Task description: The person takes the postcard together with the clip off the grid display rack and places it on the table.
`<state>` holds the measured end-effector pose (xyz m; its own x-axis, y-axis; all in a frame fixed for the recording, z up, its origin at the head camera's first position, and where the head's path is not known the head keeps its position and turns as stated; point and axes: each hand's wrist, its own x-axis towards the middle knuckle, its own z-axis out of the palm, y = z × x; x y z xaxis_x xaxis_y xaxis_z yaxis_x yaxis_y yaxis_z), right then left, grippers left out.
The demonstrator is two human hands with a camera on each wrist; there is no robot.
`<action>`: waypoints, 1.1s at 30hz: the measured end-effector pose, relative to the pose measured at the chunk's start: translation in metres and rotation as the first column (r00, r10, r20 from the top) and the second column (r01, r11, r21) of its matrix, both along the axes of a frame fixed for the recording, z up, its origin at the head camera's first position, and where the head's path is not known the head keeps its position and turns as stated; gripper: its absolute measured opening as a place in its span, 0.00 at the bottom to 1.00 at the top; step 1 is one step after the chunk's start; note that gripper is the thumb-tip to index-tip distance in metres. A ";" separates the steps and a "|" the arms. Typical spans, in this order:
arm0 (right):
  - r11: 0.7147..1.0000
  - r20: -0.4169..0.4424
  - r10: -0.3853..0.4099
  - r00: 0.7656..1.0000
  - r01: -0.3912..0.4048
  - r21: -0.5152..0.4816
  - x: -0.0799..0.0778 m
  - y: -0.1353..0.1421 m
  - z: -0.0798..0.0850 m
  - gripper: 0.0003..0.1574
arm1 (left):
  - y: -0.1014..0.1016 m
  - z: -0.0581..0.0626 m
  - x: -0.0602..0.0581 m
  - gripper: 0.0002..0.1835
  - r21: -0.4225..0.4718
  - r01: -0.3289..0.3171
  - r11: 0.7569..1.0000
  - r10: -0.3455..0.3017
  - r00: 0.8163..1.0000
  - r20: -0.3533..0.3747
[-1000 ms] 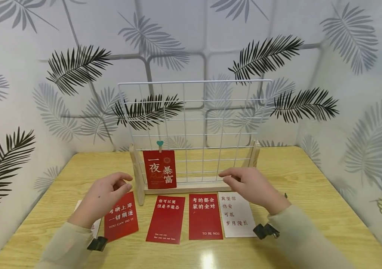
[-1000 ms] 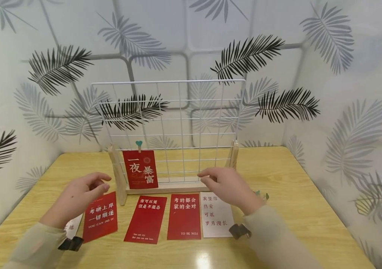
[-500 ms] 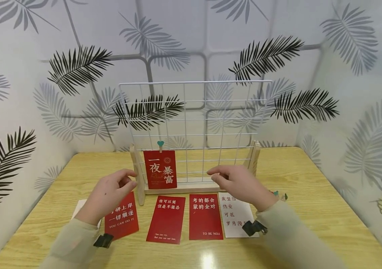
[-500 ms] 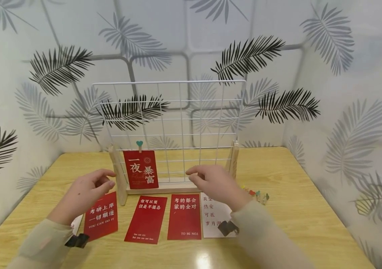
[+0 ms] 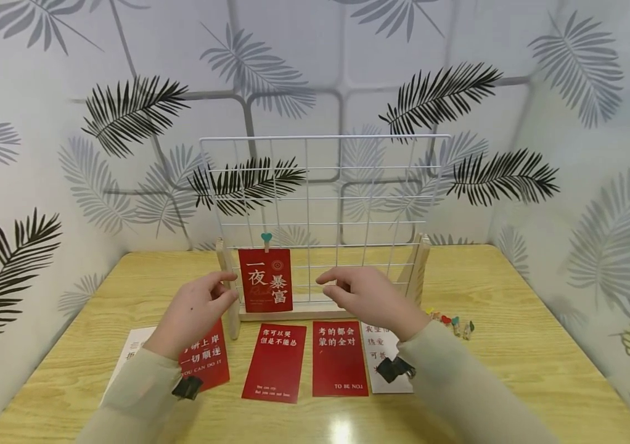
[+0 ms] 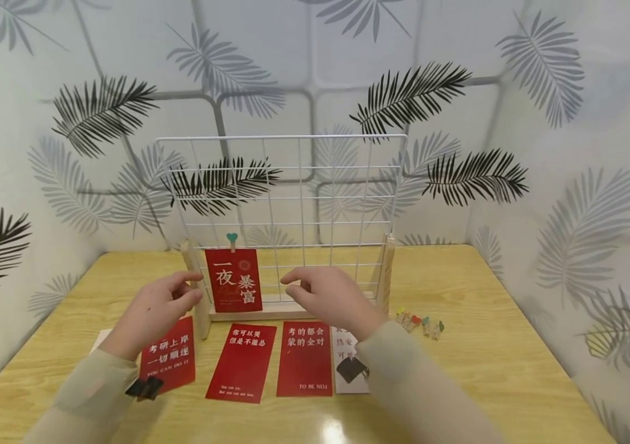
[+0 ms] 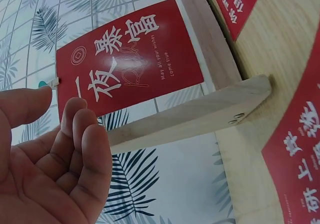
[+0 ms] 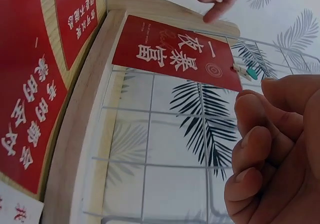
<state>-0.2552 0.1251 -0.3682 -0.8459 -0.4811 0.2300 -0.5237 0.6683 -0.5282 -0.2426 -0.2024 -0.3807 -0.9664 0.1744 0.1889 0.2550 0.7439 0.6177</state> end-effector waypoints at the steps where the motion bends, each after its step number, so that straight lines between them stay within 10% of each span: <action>1: 1.000 -0.002 0.004 1.000 -0.004 0.005 -0.001 -0.003 0.002 0.16 | 0.001 0.001 -0.001 0.23 0.004 -0.002 1.000 0.002 1.000 -0.002; 33: 0.989 -0.172 -0.036 0.984 0.059 0.133 -0.033 -0.091 0.049 0.28 | 0.030 0.008 -0.018 0.39 0.045 -0.040 0.998 0.035 0.994 0.099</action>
<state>-0.2880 0.0342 -0.3197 -0.8232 -0.4782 0.3060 -0.5634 0.7546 -0.3364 -0.2606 -0.1723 -0.3724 -0.9864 0.1310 0.0998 0.1639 0.7216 0.6727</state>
